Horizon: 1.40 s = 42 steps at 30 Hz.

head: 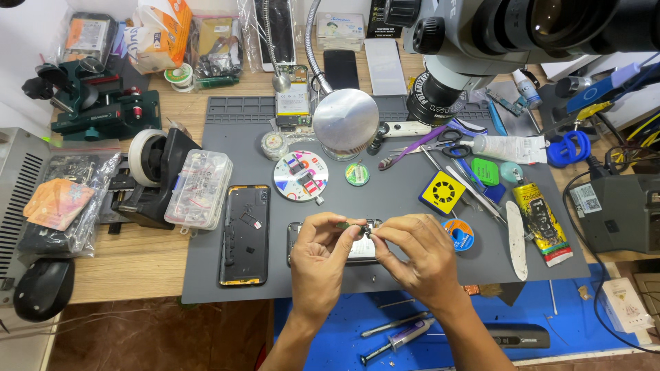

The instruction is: The person uses a blue and yellow plastic tool to manipulate a small green circuit board. They then use a metal probe to touch the board and later place the board onto a disassembled smartphone chassis, adjusting its position with their fingers.

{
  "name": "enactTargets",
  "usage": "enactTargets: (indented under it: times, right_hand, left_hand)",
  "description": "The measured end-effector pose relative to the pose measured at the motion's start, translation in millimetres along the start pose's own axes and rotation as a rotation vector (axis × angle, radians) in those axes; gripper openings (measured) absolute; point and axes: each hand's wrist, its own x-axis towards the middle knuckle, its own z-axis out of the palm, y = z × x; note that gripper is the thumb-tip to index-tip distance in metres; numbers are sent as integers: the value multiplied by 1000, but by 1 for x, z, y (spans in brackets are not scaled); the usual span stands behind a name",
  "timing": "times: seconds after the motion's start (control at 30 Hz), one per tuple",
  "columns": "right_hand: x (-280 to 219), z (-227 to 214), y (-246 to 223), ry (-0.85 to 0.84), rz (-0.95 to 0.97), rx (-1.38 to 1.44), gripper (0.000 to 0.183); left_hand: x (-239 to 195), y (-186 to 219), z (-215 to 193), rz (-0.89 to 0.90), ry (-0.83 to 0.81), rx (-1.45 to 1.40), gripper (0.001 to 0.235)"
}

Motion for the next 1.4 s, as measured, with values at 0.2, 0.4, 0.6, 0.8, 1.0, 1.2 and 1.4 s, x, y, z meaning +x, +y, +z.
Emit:
enactTargets:
  times: [0.2,0.4,0.6,0.8,1.0,1.2,1.4]
  right_hand:
    - [1,0,7,75,176,80,5]
    - [0,-9,8,58,-25,184,8]
    - [2,-8,10,53,-71,150,10]
    - [7,-4,-2,4,187,301,6]
    - [5,-15,15,-196,25,346,27]
    - [7,-9,8,9,152,274,12]
    - [4,-9,14,4,-155,89,17]
  left_hand:
    - [6,-14,-9,-29,-45,-140,20]
    - [14,-12,-18,-378,-92,-174,30]
    - [7,-7,-18,-274,-252,-75,17]
    - [5,3,-13,-18,-266,126,10]
    - [11,17,-13,294,-329,530,10]
    - [11,12,-10,-92,-212,156,17]
    - [18,2,-16,-256,-255,112,24]
